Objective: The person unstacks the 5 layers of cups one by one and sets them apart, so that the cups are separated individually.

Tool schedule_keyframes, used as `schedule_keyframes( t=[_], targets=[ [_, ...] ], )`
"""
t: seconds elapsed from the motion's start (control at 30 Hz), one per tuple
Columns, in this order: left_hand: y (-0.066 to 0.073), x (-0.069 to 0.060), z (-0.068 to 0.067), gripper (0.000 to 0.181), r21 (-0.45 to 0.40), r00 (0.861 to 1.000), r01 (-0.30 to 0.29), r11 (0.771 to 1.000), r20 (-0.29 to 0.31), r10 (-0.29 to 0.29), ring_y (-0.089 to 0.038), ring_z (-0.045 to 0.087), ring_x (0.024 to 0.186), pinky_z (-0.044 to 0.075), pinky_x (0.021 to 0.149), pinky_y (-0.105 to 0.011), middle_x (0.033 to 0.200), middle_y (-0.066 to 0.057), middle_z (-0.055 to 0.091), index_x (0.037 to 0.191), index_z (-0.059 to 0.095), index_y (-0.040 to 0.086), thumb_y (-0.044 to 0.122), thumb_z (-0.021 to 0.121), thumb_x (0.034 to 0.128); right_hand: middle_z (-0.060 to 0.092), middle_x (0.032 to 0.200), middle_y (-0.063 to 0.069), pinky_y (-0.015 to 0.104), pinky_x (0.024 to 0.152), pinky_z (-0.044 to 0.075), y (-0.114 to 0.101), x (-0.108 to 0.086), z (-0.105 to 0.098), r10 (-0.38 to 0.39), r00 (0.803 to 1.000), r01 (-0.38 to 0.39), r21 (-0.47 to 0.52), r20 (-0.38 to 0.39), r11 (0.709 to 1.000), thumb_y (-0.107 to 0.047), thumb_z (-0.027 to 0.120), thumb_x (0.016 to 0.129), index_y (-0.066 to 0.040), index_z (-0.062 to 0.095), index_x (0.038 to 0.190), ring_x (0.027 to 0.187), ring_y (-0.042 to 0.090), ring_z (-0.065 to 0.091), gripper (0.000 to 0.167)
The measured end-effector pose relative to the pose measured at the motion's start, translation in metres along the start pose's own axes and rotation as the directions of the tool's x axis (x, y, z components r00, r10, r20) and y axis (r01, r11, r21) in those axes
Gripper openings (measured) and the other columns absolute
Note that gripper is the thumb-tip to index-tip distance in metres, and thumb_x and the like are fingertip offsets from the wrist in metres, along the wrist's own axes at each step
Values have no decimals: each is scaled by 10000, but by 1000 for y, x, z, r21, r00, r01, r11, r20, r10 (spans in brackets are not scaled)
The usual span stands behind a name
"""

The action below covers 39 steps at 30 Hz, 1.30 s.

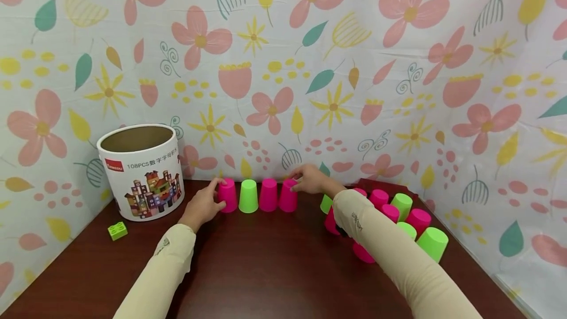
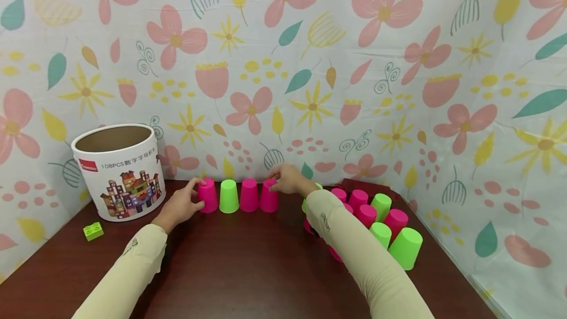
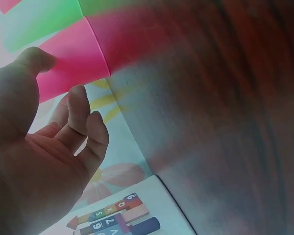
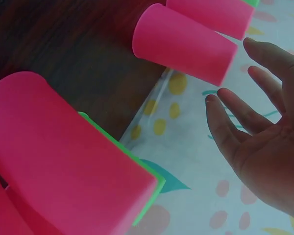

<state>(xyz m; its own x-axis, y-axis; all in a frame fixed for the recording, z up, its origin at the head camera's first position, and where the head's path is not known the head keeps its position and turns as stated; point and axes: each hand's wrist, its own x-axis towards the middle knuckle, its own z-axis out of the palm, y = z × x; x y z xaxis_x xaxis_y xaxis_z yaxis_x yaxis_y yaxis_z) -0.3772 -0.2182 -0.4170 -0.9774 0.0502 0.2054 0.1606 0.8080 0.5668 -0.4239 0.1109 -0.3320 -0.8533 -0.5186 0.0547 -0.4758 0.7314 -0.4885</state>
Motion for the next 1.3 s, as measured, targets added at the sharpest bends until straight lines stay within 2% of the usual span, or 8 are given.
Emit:
schedule_keyframes(
  t=[0.2, 0.3, 0.57, 0.73, 0.9, 1.03, 1.17, 1.3],
  targets=[
    [-1, 0, 2, 561, 2, 1000, 3, 1000, -4, -3, -306, 618, 947, 512, 783, -500, 1177, -165, 653, 1344, 388, 236, 182, 731, 903, 661, 1095, 98, 305, 707, 483, 3, 4, 10, 24, 1000, -23, -48, 7, 999, -149, 754, 869, -65, 695, 1225, 1006, 258, 557, 370],
    [-1, 0, 2, 563, 3, 1000, 3, 1000, -2, -3, -308, 619, 951, 513, 782, -498, 1179, -167, 652, 1345, 386, 235, 180, 731, 903, 652, 1080, 85, 295, 705, 484, 2, 5, 15, 43, 999, -42, -74, 4, 996, -154, 768, 858, -77, 687, 1237, 999, 248, 549, 395],
    [-1, -1, 0, 561, -1, 1000, -5, 1000, -10, 5, -312, 619, 948, 506, 783, -504, 1169, -170, 653, 1345, 385, 229, 181, 728, 904, 639, 930, 59, 286, 641, 456, 0, 5, 24, 71, 995, -76, -63, -75, 995, -167, 771, 867, -109, 714, 1204, 875, 207, 540, 346],
    [-2, -1, 2, 561, -2, 1000, -11, 1000, -10, 11, -314, 621, 950, 506, 786, -504, 1163, -174, 655, 1347, 385, 227, 186, 727, 904, 669, 979, 39, 271, 627, 472, 1, 2, 30, 75, 988, -84, -61, -136, 995, -180, 766, 877, -115, 736, 1171, 861, 194, 548, 303],
    [-4, -1, 3, 558, 1, 1000, -15, 1000, -17, 15, -306, 625, 942, 506, 763, -496, 1154, -166, 662, 1343, 393, 224, 176, 731, 901, 687, 1041, 30, 278, 661, 502, 3, -1, 31, 62, 985, -69, -41, -160, 997, -187, 776, 870, -117, 746, 1147, 884, 193, 573, 287],
    [-4, -1, 2, 556, 1, 1000, -20, 1000, -16, 20, -301, 624, 930, 507, 756, -488, 1146, -163, 664, 1341, 394, 223, 176, 731, 900, 695, 1078, 36, 321, 750, 544, 5, -10, 28, 30, 981, -30, 4, -192, 1000, -198, 791, 856, -115, 752, 1130, 964, 219, 629, 289],
    [-3, 0, 0, 556, 2, 1000, -27, 1000, -15, 27, -297, 625, 917, 507, 746, -477, 1140, -163, 666, 1340, 393, 222, 181, 731, 900, 697, 1156, 61, 375, 810, 561, -1, -28, 21, -19, 972, 32, 51, -234, 998, -196, 792, 854, -120, 755, 1124, 1014, 274, 672, 284],
    [-2, 0, 0, 552, -4, 1000, -20, 1000, -12, 20, -301, 623, 915, 503, 750, -483, 1144, -158, 665, 1335, 394, 235, 185, 730, 900, 701, 1116, 73, 347, 709, 549, -8, -51, 14, -59, 964, 79, 69, -259, 994, -185, 802, 840, -106, 758, 1107, 906, 250, 660, 282]
  ],
)
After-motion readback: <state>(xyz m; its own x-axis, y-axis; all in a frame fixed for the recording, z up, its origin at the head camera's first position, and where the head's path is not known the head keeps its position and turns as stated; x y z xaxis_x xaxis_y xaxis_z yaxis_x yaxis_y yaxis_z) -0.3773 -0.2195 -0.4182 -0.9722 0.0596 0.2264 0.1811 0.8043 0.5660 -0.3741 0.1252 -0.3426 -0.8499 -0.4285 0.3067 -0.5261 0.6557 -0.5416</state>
